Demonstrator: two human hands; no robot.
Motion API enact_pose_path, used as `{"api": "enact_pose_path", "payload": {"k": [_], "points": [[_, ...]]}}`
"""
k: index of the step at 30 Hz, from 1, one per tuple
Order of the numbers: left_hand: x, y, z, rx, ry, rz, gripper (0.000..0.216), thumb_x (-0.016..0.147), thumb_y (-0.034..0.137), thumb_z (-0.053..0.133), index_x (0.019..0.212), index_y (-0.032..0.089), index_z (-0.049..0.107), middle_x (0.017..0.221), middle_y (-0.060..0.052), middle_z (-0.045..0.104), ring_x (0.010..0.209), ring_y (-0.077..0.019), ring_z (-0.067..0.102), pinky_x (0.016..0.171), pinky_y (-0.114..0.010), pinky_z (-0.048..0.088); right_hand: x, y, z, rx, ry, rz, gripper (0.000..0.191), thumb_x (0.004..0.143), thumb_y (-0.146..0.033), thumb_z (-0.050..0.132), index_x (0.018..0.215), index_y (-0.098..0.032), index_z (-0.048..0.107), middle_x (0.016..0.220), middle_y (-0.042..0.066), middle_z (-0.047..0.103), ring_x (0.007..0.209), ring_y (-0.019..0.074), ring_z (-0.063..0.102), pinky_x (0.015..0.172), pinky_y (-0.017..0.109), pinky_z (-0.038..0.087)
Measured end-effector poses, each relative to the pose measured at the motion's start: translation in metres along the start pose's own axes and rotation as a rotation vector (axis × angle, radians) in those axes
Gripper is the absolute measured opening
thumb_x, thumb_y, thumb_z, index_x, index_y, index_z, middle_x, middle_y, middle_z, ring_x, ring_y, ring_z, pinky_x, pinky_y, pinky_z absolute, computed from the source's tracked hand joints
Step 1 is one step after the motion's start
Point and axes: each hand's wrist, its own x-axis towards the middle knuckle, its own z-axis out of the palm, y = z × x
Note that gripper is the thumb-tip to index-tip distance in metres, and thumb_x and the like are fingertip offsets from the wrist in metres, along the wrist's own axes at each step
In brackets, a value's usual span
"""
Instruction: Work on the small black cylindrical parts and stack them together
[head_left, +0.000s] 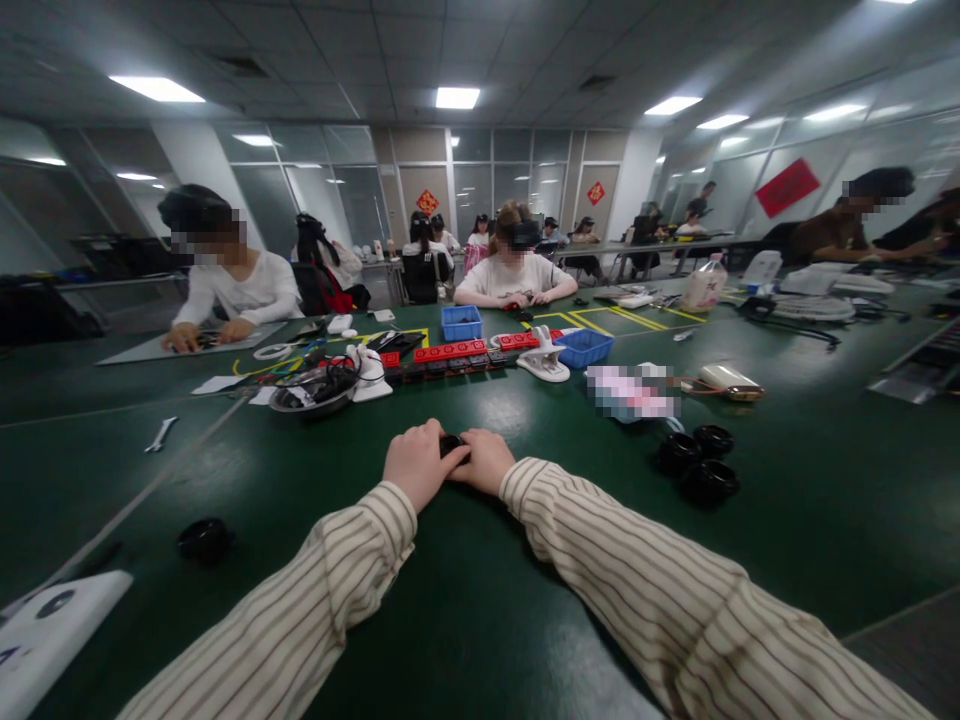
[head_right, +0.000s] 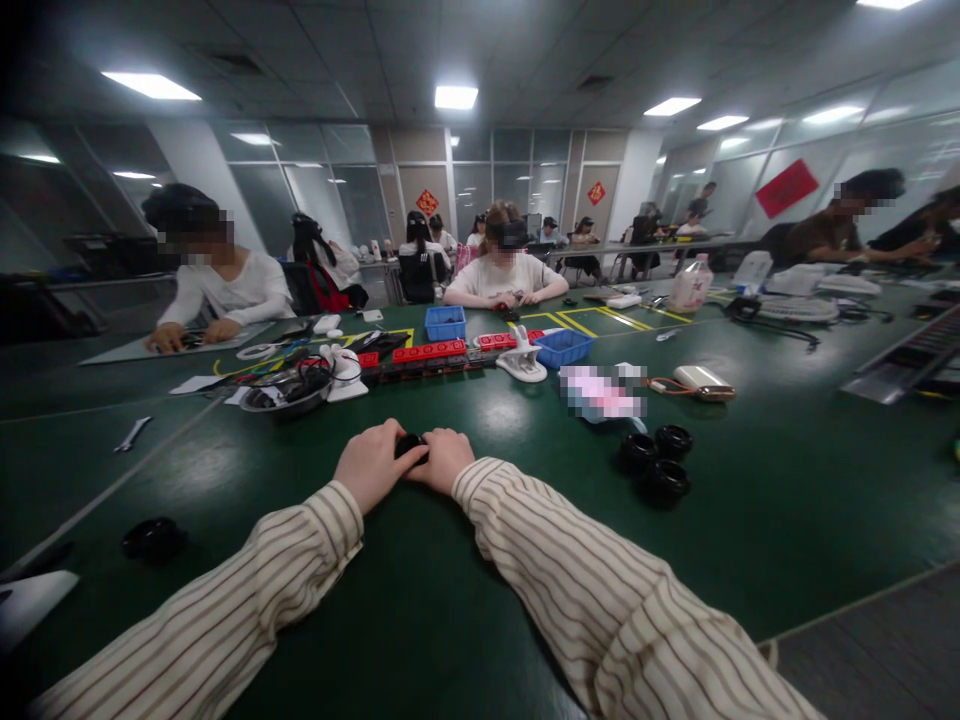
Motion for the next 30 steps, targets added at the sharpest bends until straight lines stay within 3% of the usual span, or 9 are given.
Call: {"api": "enact_pose_path", "payload": {"k": [6,11,14,18,25,28,30], "points": [[0.008,-0.021,-0.009,-0.247,0.024,0.382,0.026,0.082,0.034,0.053,0.101,0.016,0.055,0.101,-0.007,0.058,0.098,-0.0215,0.051,0.087,-0.034,0.041,0.01,0.016,-0.009,0.154,-0.156,-0.089,0.031,0.063,-0.033,0.07,0.087,-0.014,0.062,0.079,0.001,0.06,0.073,0.0154,0.056,0.065,0.025,0.041],[0.016,-0.032,-0.015,-0.306,-0.13,0.51,0.029,0.08,0.025,0.057,0.109,0.021,0.059,0.108,-0.005,0.058,0.104,-0.0205,0.05,0.092,-0.033,0.039,0.015,0.021,-0.02,0.265,-0.277,-0.122,0.045,0.059,-0.025,0.075,0.099,-0.013,0.061,0.081,0.0,0.063,0.072,0.0138,0.058,0.064,0.022,0.042],[0.017,-0.033,-0.016,-0.265,-0.194,0.495,0.03,0.08,0.022,0.058,0.109,0.021,0.06,0.107,-0.005,0.06,0.1,-0.0195,0.053,0.089,-0.031,0.04,0.015,0.02,-0.022,0.275,-0.283,-0.102,0.048,0.058,-0.024,0.075,0.102,-0.013,0.06,0.083,0.0,0.063,0.074,0.0136,0.057,0.065,0.022,0.041],[0.014,-0.023,-0.018,-0.107,-0.154,0.36,0.031,0.079,0.026,0.061,0.11,0.022,0.06,0.098,-0.002,0.062,0.093,-0.0157,0.056,0.082,-0.023,0.043,0.013,0.016,-0.017,0.235,-0.227,-0.026,0.04,0.058,-0.032,0.074,0.092,-0.014,0.063,0.072,-0.001,0.06,0.066,0.0127,0.055,0.058,0.021,0.038],[0.002,0.008,-0.016,0.117,0.02,0.097,0.029,0.081,0.038,0.054,0.085,0.013,0.067,0.083,-0.013,0.063,0.086,-0.0302,0.056,0.075,-0.043,0.038,0.003,-0.002,0.004,0.103,0.026,0.119,0.031,0.065,-0.039,0.066,0.081,-0.014,0.059,0.08,0.006,0.058,0.076,0.0188,0.053,0.065,0.028,0.036],[0.003,0.006,-0.017,0.115,0.034,0.087,0.034,0.081,0.044,0.052,0.083,0.013,0.066,0.083,-0.012,0.064,0.085,-0.0292,0.056,0.077,-0.043,0.038,0.004,0.0,0.004,0.115,0.011,0.084,0.03,0.064,-0.038,0.068,0.08,-0.014,0.059,0.081,0.006,0.058,0.079,0.0201,0.053,0.068,0.029,0.037],[0.005,-0.001,-0.02,0.042,0.02,0.144,0.033,0.082,0.043,0.051,0.093,0.015,0.064,0.093,-0.01,0.065,0.09,-0.0272,0.056,0.081,-0.042,0.038,0.006,0.005,0.0,0.155,-0.053,0.037,0.031,0.062,-0.037,0.07,0.081,-0.015,0.06,0.079,0.003,0.059,0.077,0.0182,0.054,0.067,0.028,0.038]]}}
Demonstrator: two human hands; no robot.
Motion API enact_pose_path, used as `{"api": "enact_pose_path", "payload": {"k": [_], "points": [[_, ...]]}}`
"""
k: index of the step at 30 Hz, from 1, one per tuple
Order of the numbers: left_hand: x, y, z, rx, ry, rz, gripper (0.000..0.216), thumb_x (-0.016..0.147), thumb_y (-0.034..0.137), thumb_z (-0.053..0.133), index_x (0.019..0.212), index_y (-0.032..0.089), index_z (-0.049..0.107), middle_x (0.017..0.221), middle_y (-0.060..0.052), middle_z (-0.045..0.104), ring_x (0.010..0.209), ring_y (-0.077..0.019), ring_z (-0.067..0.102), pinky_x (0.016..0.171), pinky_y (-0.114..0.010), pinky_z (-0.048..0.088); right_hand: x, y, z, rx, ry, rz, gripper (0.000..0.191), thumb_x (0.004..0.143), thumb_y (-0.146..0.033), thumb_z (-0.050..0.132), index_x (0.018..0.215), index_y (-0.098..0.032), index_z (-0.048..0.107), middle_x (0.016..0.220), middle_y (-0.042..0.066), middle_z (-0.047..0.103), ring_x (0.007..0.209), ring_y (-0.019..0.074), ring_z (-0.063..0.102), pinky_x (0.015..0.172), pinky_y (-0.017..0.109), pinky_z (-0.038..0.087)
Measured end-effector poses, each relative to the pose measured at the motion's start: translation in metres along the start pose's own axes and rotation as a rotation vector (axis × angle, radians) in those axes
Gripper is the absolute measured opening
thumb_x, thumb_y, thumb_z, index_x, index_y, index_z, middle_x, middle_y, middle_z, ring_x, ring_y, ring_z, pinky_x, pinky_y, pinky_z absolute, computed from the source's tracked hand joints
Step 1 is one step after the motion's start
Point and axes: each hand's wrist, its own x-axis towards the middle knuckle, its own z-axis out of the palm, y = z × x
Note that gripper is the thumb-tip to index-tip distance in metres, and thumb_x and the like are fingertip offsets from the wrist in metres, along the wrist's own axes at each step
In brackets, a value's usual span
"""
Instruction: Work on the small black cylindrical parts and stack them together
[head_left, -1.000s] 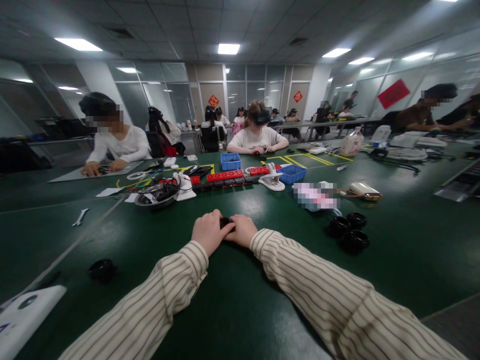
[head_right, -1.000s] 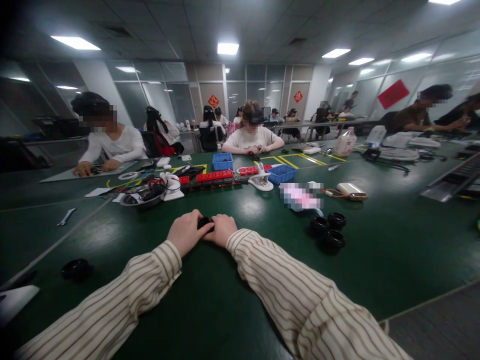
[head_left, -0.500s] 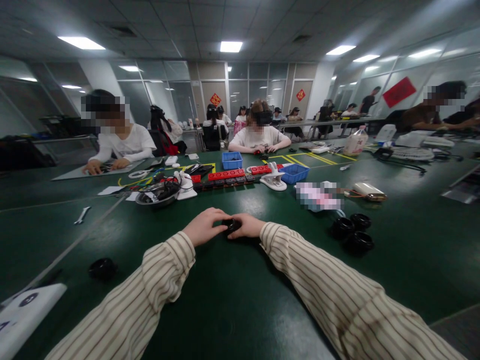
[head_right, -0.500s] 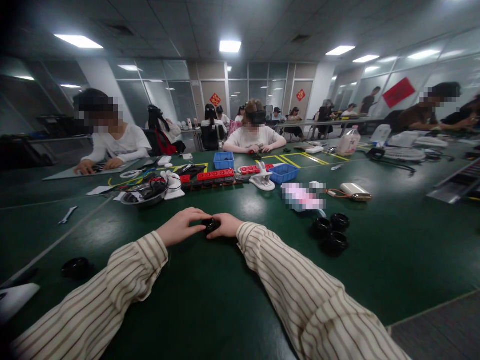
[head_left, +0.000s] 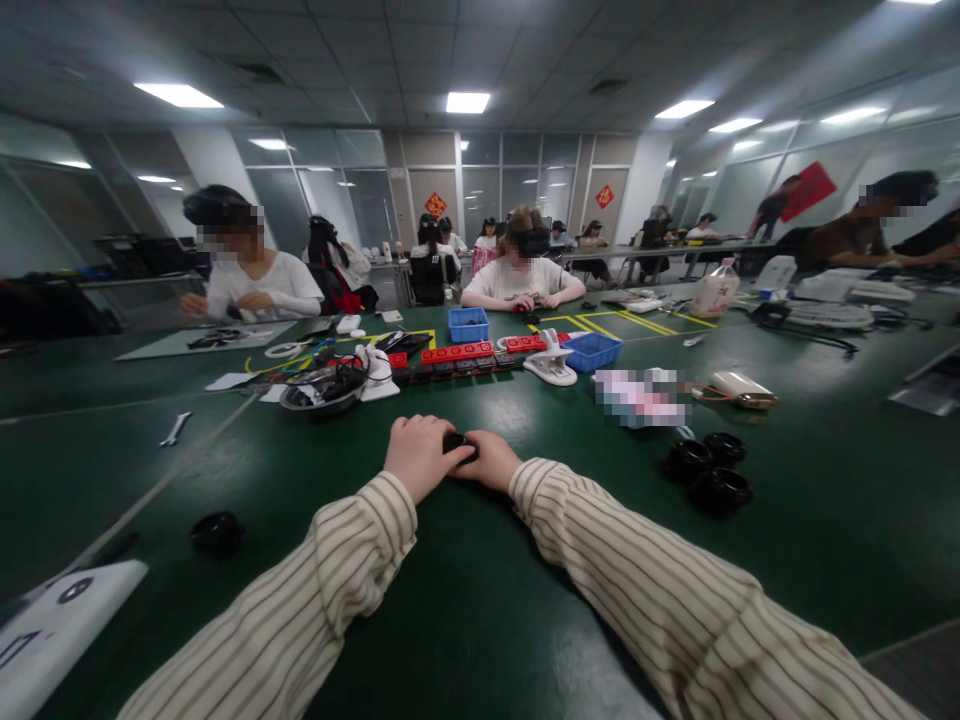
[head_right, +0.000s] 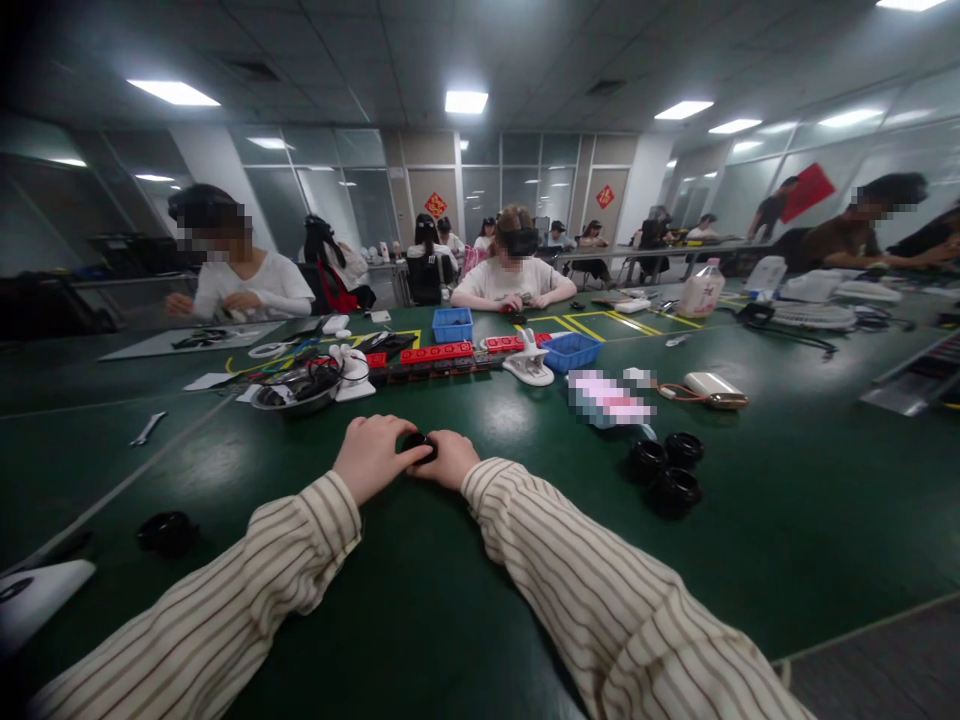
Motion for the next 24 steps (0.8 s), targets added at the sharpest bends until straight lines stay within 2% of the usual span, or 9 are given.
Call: {"api": "enact_pose_path", "payload": {"k": [3,6,9,12,16,21,24], "points": [[0.003,-0.014,-0.006,-0.15,-0.056,0.189,0.033,0.083,0.03,0.051,0.114,0.019,0.057,0.113,-0.006,0.06,0.105,-0.0213,0.051,0.091,-0.034,0.037,0.003,0.007,-0.01,0.082,-0.148,-0.08,0.033,0.06,-0.03,0.073,0.086,-0.015,0.062,0.078,0.0,0.061,0.073,0.0148,0.056,0.065,0.024,0.041],[0.006,-0.024,-0.011,-0.306,-0.201,0.337,0.037,0.079,0.02,0.056,0.116,0.019,0.056,0.116,-0.004,0.06,0.108,-0.0182,0.051,0.094,-0.028,0.037,0.005,0.009,-0.018,0.152,-0.281,-0.141,0.038,0.059,-0.023,0.074,0.094,-0.013,0.062,0.08,0.0,0.063,0.074,0.0142,0.058,0.068,0.024,0.043],[0.008,-0.027,-0.011,-0.415,-0.332,0.375,0.036,0.076,0.013,0.059,0.111,0.021,0.06,0.114,-0.002,0.061,0.106,-0.0168,0.054,0.094,-0.025,0.037,0.005,0.007,-0.024,0.193,-0.357,-0.175,0.044,0.06,-0.02,0.074,0.101,-0.012,0.061,0.087,0.0,0.064,0.081,0.0147,0.059,0.074,0.024,0.044],[0.008,-0.025,-0.011,-0.403,-0.35,0.337,0.034,0.075,0.013,0.061,0.107,0.022,0.062,0.111,-0.001,0.063,0.103,-0.016,0.056,0.092,-0.024,0.038,0.006,0.005,-0.026,0.204,-0.384,-0.183,0.045,0.06,-0.019,0.073,0.103,-0.013,0.061,0.09,0.0,0.064,0.084,0.0146,0.059,0.075,0.023,0.043],[0.007,-0.015,-0.009,-0.243,-0.283,0.176,0.029,0.073,0.022,0.066,0.102,0.022,0.065,0.094,-0.001,0.066,0.089,-0.0154,0.06,0.079,-0.02,0.044,0.004,0.004,-0.022,0.151,-0.309,-0.146,0.048,0.058,-0.023,0.075,0.104,-0.016,0.061,0.085,-0.001,0.064,0.078,0.0147,0.059,0.069,0.023,0.042],[0.0,0.005,0.001,-0.064,-0.128,-0.061,0.025,0.079,0.033,0.06,0.091,0.013,0.066,0.084,-0.01,0.059,0.08,-0.024,0.059,0.07,-0.03,0.045,-0.005,-0.007,-0.001,-0.017,-0.013,-0.005,0.032,0.066,-0.036,0.067,0.086,-0.012,0.06,0.084,0.007,0.059,0.077,0.0201,0.053,0.067,0.03,0.037],[-0.003,0.011,0.003,0.006,-0.081,-0.107,0.028,0.08,0.036,0.056,0.087,0.011,0.065,0.084,-0.012,0.058,0.08,-0.0269,0.059,0.069,-0.034,0.045,-0.006,-0.009,0.006,-0.068,0.06,0.013,0.029,0.066,-0.036,0.067,0.08,-0.013,0.058,0.083,0.008,0.058,0.077,0.02,0.052,0.068,0.03,0.036]]}}
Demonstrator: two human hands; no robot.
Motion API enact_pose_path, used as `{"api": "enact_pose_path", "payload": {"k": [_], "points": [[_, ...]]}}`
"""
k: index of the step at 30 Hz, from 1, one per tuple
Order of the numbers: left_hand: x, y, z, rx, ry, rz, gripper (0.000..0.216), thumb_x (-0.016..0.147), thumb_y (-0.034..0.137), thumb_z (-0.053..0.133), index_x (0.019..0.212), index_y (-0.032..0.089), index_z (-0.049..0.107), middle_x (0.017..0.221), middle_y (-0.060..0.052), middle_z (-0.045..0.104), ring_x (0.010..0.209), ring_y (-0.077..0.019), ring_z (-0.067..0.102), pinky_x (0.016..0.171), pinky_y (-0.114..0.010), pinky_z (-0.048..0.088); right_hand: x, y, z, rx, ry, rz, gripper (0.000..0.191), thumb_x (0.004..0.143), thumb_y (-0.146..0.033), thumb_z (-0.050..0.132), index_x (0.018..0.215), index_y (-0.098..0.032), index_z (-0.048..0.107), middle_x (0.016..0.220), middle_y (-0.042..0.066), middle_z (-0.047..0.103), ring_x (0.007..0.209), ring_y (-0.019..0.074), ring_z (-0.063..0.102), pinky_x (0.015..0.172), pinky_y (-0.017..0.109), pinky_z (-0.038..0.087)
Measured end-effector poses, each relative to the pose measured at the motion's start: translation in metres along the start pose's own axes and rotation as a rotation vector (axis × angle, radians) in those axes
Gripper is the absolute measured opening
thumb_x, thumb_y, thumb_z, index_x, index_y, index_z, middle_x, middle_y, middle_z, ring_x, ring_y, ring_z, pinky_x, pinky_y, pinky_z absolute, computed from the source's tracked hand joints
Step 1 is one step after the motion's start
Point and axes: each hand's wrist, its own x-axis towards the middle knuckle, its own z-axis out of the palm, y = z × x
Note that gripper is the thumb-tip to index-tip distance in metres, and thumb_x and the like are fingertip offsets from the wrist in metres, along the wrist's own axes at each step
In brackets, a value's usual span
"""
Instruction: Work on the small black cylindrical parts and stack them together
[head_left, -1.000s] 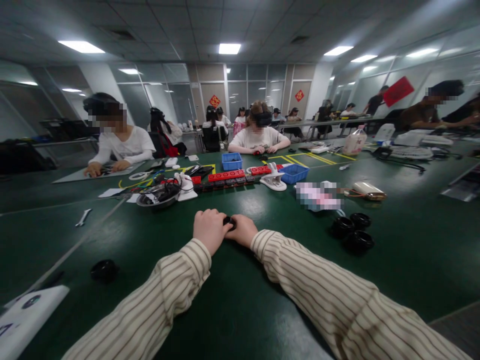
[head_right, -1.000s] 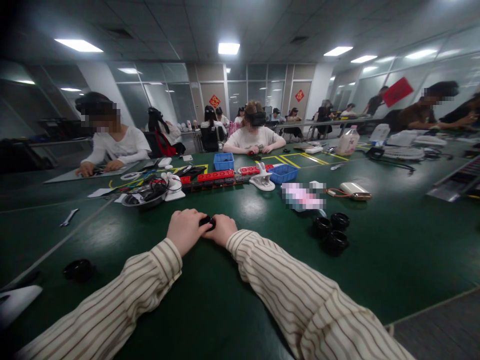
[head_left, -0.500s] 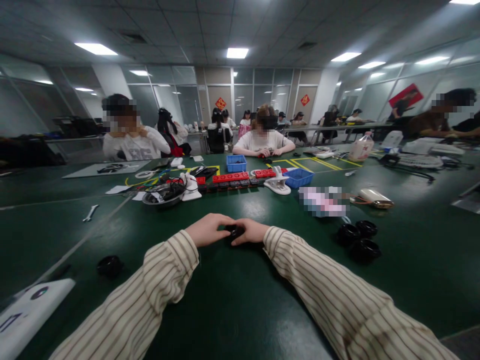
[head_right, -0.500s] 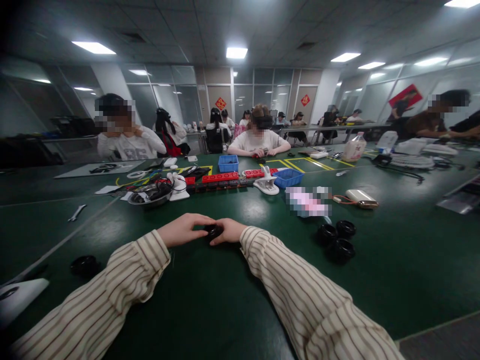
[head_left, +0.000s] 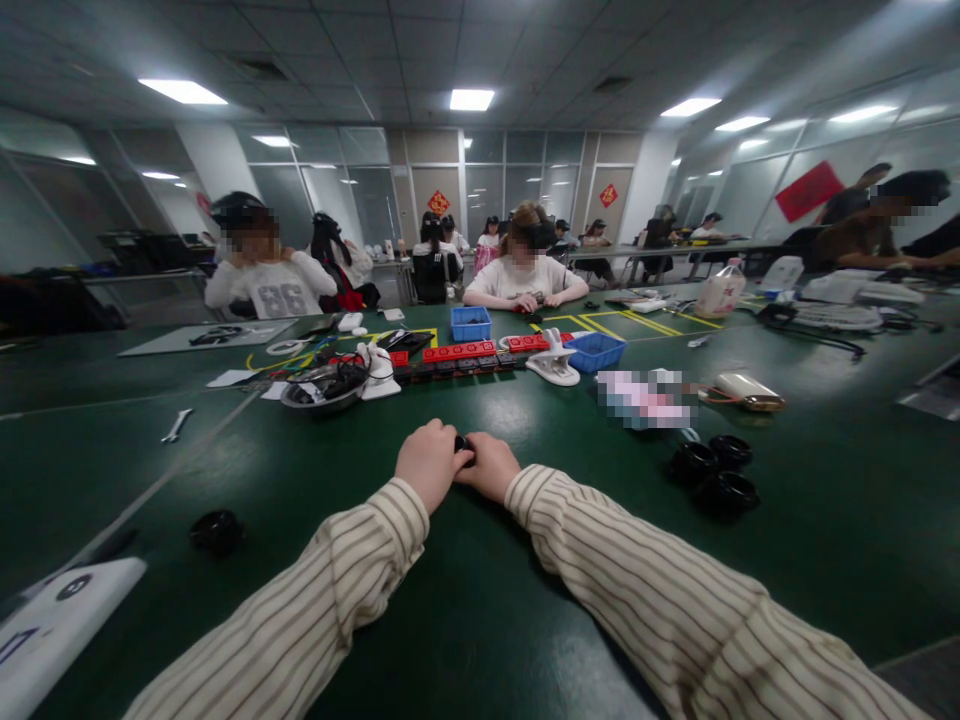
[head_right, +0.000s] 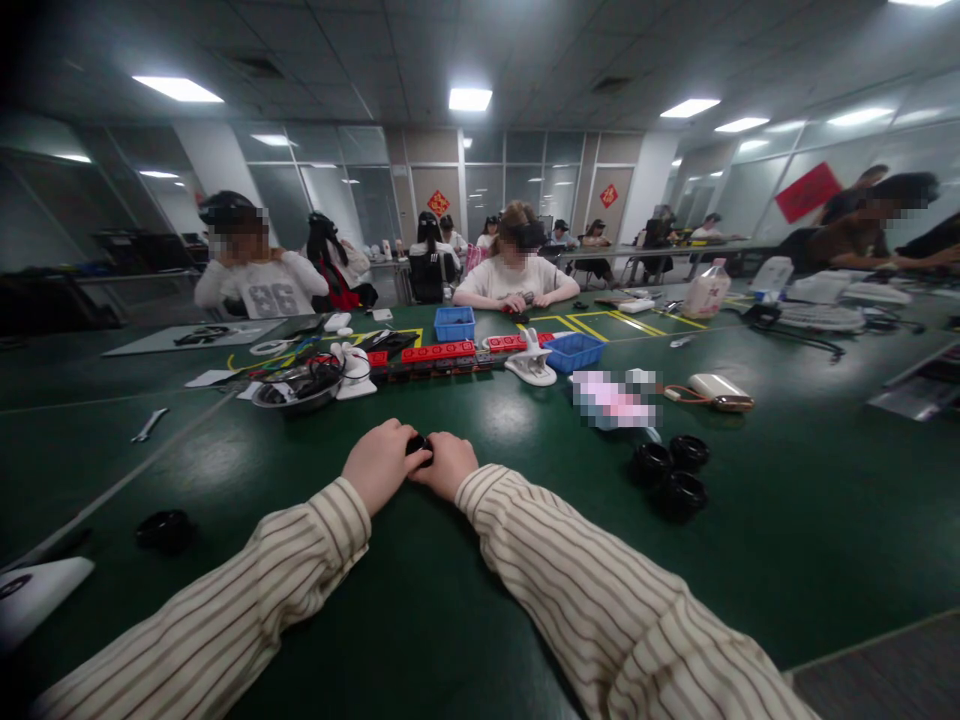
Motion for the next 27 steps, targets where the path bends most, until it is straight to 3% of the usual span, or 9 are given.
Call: {"api": "enact_pose_path", "payload": {"k": [4,8,12,17,23,27], "points": [[0.005,-0.012,-0.007,-0.081,-0.002,0.13,0.033,0.078,0.042,0.057,0.098,0.016,0.063,0.097,-0.01,0.06,0.095,-0.0261,0.055,0.084,-0.035,0.043,0.005,0.008,-0.002,0.022,-0.041,-0.058,0.032,0.063,-0.04,0.069,0.08,-0.015,0.059,0.078,0.003,0.057,0.071,0.0162,0.053,0.063,0.026,0.037],[0.014,-0.032,-0.013,-0.332,-0.141,0.404,0.036,0.079,0.024,0.056,0.115,0.02,0.056,0.123,-0.006,0.052,0.115,-0.0193,0.046,0.1,-0.031,0.033,0.009,0.018,-0.005,0.09,-0.104,-0.133,0.04,0.063,-0.037,0.071,0.094,-0.015,0.06,0.083,0.003,0.059,0.075,0.0166,0.056,0.066,0.027,0.04],[0.021,-0.04,-0.016,-0.358,-0.307,0.489,0.037,0.075,0.012,0.057,0.111,0.019,0.059,0.116,-0.004,0.058,0.107,-0.0161,0.053,0.096,-0.026,0.036,0.012,0.02,-0.01,0.163,-0.177,-0.19,0.049,0.062,-0.031,0.073,0.106,-0.017,0.058,0.092,0.003,0.062,0.083,0.0172,0.058,0.073,0.027,0.041],[0.024,-0.032,-0.018,-0.216,-0.313,0.39,0.032,0.072,0.019,0.064,0.103,0.022,0.064,0.102,-0.001,0.065,0.097,-0.0173,0.058,0.086,-0.023,0.042,0.016,0.02,-0.013,0.209,-0.249,-0.202,0.047,0.06,-0.028,0.075,0.103,-0.017,0.061,0.082,-0.001,0.064,0.075,0.0142,0.059,0.066,0.022,0.042],[0.022,-0.003,-0.012,0.002,-0.177,0.093,0.026,0.072,0.03,0.066,0.092,0.013,0.066,0.09,-0.012,0.064,0.086,-0.0275,0.061,0.075,-0.033,0.046,0.013,0.016,0.002,0.117,-0.062,-0.071,0.031,0.061,-0.036,0.071,0.079,-0.013,0.061,0.073,0.001,0.06,0.067,0.0152,0.054,0.059,0.023,0.037],[0.025,0.02,-0.01,0.115,-0.105,-0.075,0.026,0.077,0.025,0.06,0.09,0.003,0.064,0.09,-0.022,0.062,0.085,-0.0337,0.061,0.069,-0.038,0.046,0.012,0.013,0.009,0.056,0.05,-0.014,0.021,0.067,-0.032,0.066,0.077,-0.015,0.058,0.078,0.004,0.06,0.071,0.0157,0.053,0.061,0.024,0.035]]}}
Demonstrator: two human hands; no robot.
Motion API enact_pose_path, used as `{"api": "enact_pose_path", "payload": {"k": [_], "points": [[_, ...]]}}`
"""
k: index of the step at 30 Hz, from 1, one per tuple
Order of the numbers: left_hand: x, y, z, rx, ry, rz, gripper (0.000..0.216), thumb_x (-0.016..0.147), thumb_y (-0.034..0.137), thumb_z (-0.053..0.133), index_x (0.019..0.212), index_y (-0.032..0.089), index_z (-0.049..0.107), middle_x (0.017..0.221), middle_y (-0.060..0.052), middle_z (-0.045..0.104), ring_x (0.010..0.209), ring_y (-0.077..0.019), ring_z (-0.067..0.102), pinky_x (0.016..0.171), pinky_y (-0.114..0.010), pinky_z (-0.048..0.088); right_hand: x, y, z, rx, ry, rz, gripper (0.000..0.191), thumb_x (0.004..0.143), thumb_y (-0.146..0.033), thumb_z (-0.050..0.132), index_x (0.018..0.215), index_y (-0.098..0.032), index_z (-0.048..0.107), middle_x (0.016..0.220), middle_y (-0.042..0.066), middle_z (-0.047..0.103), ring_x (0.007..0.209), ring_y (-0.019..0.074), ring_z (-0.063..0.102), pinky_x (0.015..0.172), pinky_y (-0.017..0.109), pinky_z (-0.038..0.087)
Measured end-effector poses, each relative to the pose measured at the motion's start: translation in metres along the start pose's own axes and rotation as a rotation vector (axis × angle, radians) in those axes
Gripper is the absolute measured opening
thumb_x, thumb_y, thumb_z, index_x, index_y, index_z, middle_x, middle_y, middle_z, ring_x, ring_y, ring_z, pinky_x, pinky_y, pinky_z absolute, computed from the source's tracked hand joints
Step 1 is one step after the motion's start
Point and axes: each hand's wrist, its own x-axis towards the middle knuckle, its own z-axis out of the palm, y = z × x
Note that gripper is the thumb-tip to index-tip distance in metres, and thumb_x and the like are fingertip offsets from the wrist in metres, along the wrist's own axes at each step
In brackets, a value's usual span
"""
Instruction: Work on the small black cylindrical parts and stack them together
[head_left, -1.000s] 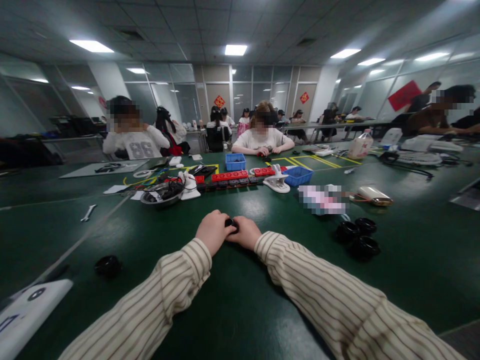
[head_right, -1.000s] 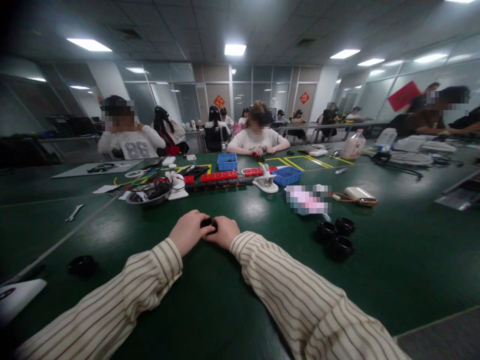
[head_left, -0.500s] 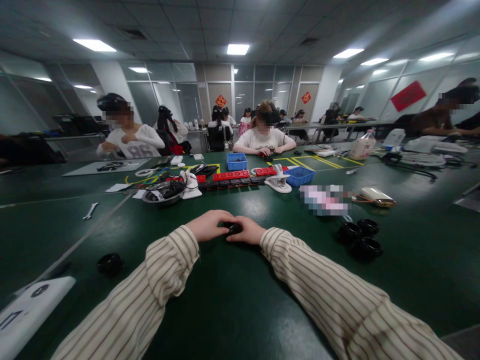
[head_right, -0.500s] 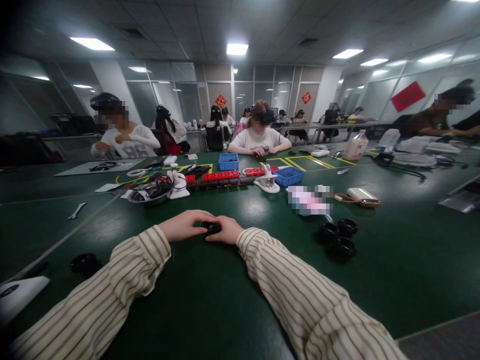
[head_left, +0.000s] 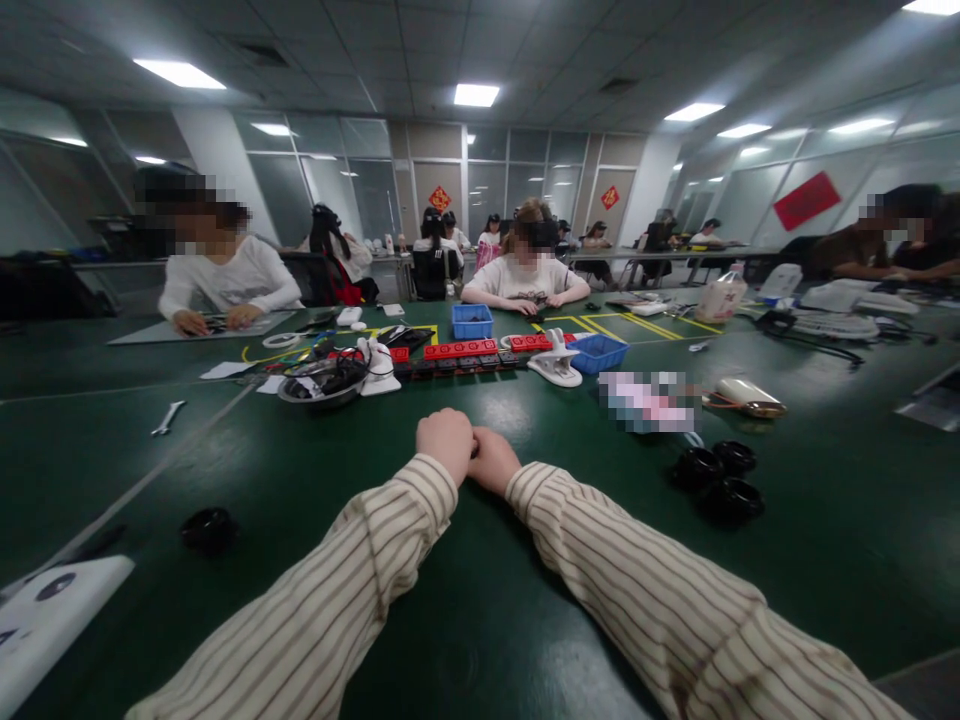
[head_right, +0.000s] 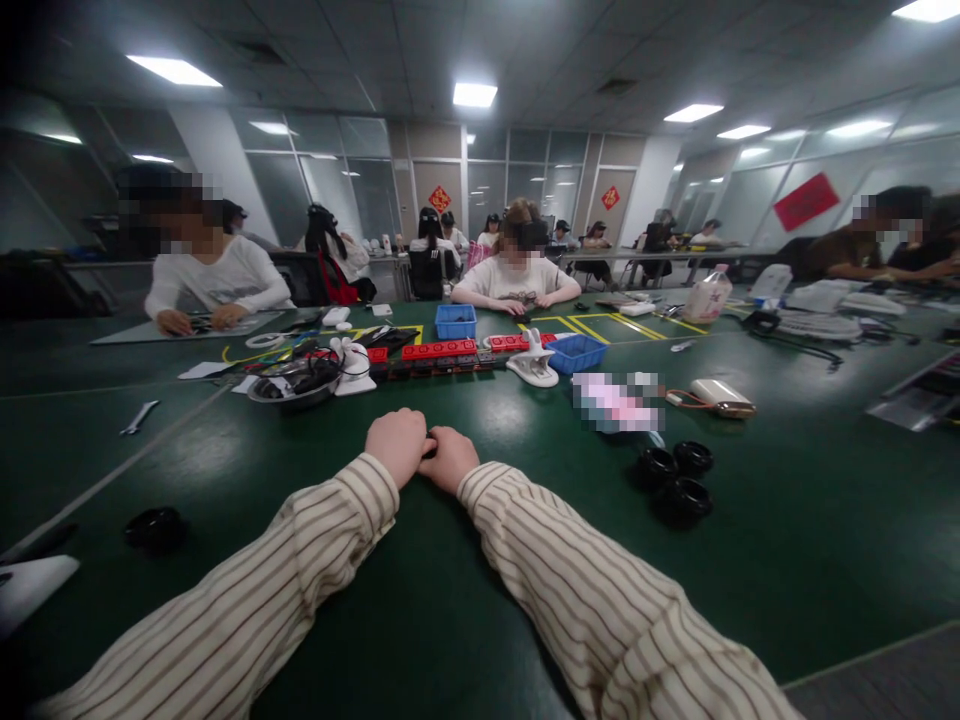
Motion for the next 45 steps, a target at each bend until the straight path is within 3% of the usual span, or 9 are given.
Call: {"api": "enact_pose_path", "payload": {"k": [6,10,14,18,24,30,34,41,45], "points": [[0.008,-0.005,0.0,0.016,-0.013,-0.028,0.04,0.073,0.041,0.061,0.089,0.004,0.063,0.087,-0.02,0.063,0.083,-0.0344,0.062,0.068,-0.04,0.046,0.002,0.002,-0.003,-0.033,0.023,0.019,0.024,0.064,-0.033,0.068,0.077,-0.016,0.057,0.075,0.002,0.057,0.068,0.0148,0.051,0.06,0.024,0.035],[0.009,-0.023,-0.007,-0.019,-0.063,0.086,0.053,0.071,0.05,0.06,0.102,0.007,0.061,0.099,-0.02,0.061,0.093,-0.0359,0.058,0.077,-0.044,0.044,0.004,0.004,-0.007,-0.006,-0.033,-0.031,0.026,0.065,-0.037,0.068,0.076,-0.015,0.058,0.074,0.002,0.056,0.067,0.0145,0.051,0.06,0.025,0.036],[0.014,-0.04,-0.018,-0.124,-0.156,0.371,0.049,0.074,0.035,0.062,0.119,0.02,0.052,0.123,-0.006,0.053,0.112,-0.0215,0.049,0.093,-0.027,0.038,0.006,0.008,-0.017,0.063,-0.139,-0.099,0.029,0.065,-0.034,0.07,0.083,-0.014,0.061,0.073,0.0,0.058,0.067,0.0138,0.052,0.06,0.024,0.038],[0.022,-0.046,-0.016,-0.169,-0.271,0.515,0.041,0.07,0.016,0.064,0.111,0.021,0.06,0.11,-0.001,0.062,0.103,-0.0162,0.056,0.088,-0.019,0.039,0.009,0.01,-0.024,0.133,-0.236,-0.141,0.03,0.065,-0.026,0.071,0.091,-0.014,0.062,0.077,0.0,0.062,0.069,0.0131,0.056,0.062,0.022,0.04],[0.024,-0.037,-0.001,-0.106,-0.186,0.329,0.029,0.072,0.029,0.064,0.098,0.018,0.066,0.093,-0.005,0.067,0.089,-0.0211,0.061,0.073,-0.023,0.044,0.007,0.011,-0.018,0.101,-0.158,-0.081,0.028,0.064,-0.032,0.071,0.084,-0.014,0.062,0.072,-0.001,0.061,0.066,0.0134,0.054,0.058,0.022,0.038],[0.012,-0.01,0.008,0.016,-0.031,0.029,0.042,0.079,0.047,0.053,0.09,0.008,0.065,0.09,-0.018,0.064,0.086,-0.0302,0.061,0.069,-0.032,0.045,0.001,0.003,-0.009,-0.043,0.016,0.023,0.028,0.064,-0.039,0.068,0.075,-0.016,0.058,0.071,0.001,0.058,0.064,0.0136,0.051,0.056,0.023,0.033],[0.007,-0.001,0.012,0.045,0.019,-0.057,0.049,0.082,0.052,0.046,0.091,0.007,0.063,0.09,-0.02,0.063,0.086,-0.0324,0.061,0.07,-0.036,0.044,-0.002,-0.002,-0.011,-0.136,0.066,0.078,0.029,0.063,-0.04,0.069,0.077,-0.017,0.058,0.075,0.003,0.06,0.07,0.0166,0.053,0.06,0.025,0.033],[0.014,-0.023,0.012,0.001,0.005,-0.087,0.059,0.072,0.068,0.042,0.083,0.014,0.06,0.078,-0.013,0.065,0.074,-0.0293,0.062,0.057,-0.031,0.042,-0.003,-0.002,-0.017,-0.231,0.046,0.062,0.043,0.064,-0.056,0.064,0.083,-0.018,0.061,0.082,0.006,0.061,0.079,0.0214,0.054,0.066,0.029,0.035],[0.019,-0.043,0.019,-0.231,0.165,-0.106,0.056,0.071,0.071,0.039,0.076,0.019,0.058,0.065,-0.005,0.061,0.063,-0.0235,0.058,0.05,-0.025,0.031,-0.003,-0.001,-0.019,-0.239,0.031,0.056,0.048,0.063,-0.06,0.063,0.087,-0.018,0.062,0.083,0.008,0.062,0.081,0.0227,0.055,0.069,0.031,0.035]]}}
